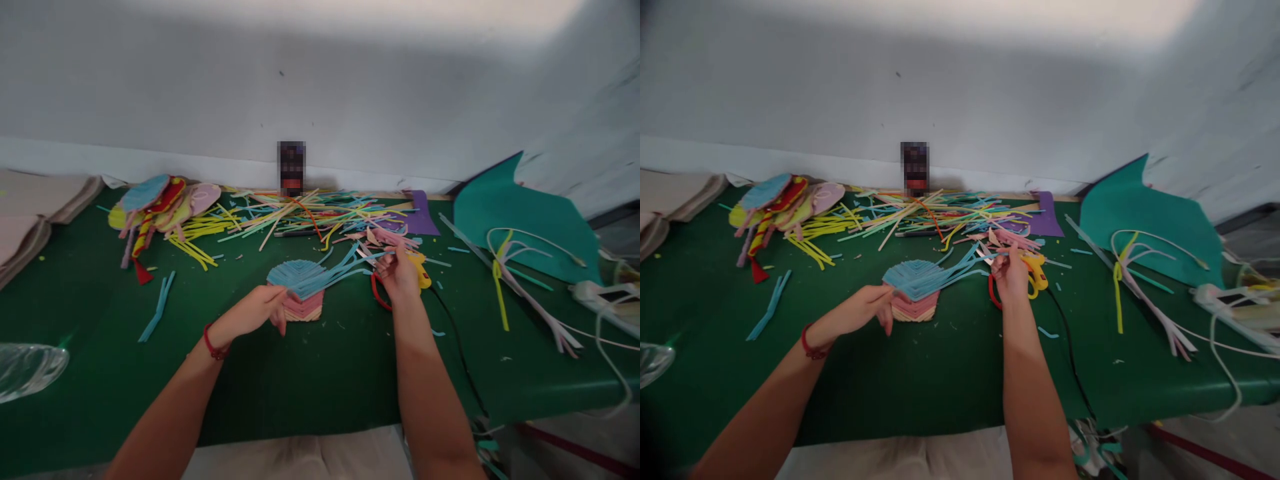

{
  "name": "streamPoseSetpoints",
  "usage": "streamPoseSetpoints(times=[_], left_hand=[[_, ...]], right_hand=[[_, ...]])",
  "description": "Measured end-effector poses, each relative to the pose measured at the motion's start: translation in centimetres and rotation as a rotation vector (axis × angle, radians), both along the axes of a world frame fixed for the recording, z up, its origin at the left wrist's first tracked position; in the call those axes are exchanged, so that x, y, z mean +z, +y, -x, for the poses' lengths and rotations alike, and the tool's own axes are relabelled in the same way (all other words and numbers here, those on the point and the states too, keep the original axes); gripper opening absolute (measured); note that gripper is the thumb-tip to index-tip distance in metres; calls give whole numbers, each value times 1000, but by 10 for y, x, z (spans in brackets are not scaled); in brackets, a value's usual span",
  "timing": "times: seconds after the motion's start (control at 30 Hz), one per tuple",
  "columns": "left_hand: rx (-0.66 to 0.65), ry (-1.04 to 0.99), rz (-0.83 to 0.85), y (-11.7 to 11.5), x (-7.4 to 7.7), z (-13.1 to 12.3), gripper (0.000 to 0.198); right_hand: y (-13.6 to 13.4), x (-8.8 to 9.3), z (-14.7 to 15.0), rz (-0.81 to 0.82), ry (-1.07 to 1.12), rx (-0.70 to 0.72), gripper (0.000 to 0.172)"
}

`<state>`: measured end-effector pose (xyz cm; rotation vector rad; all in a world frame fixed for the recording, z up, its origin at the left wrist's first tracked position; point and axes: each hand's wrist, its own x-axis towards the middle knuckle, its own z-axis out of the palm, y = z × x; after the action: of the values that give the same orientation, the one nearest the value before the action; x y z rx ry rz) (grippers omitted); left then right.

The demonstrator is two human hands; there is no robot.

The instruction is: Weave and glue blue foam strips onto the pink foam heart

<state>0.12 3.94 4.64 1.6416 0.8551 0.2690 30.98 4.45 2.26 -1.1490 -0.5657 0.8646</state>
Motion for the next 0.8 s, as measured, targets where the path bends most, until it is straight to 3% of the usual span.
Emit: streamPoseSetpoints(times=[0.13,0.23,0.3,0.4,0.53,0.63,0.8], left_hand=[[169,-18,-73,5,-2,-1,49],[109,-15,-91,3,-2,-2,41],[15,-13,-85,-1,0,-3,36],[-62,-8,-106,-4,2,-3,33],[-26,13,-174,2,7,4,30],[23,31,-194,8,10,11,35],[23,29,-182,11,7,18,39]], right_hand=[[-1,4,5,-21,-132,-155,43],[-11,15,24,-108,-556,-144,42],[-20,21,41,-211,-979,96,26],[-32,25,66,-274,-1256,513,19],[-38,25,81,-140,-1264,786,29],[-39,24,86,-24,-1131,851,34],[-38,21,90,-21,-1101,889,30]])
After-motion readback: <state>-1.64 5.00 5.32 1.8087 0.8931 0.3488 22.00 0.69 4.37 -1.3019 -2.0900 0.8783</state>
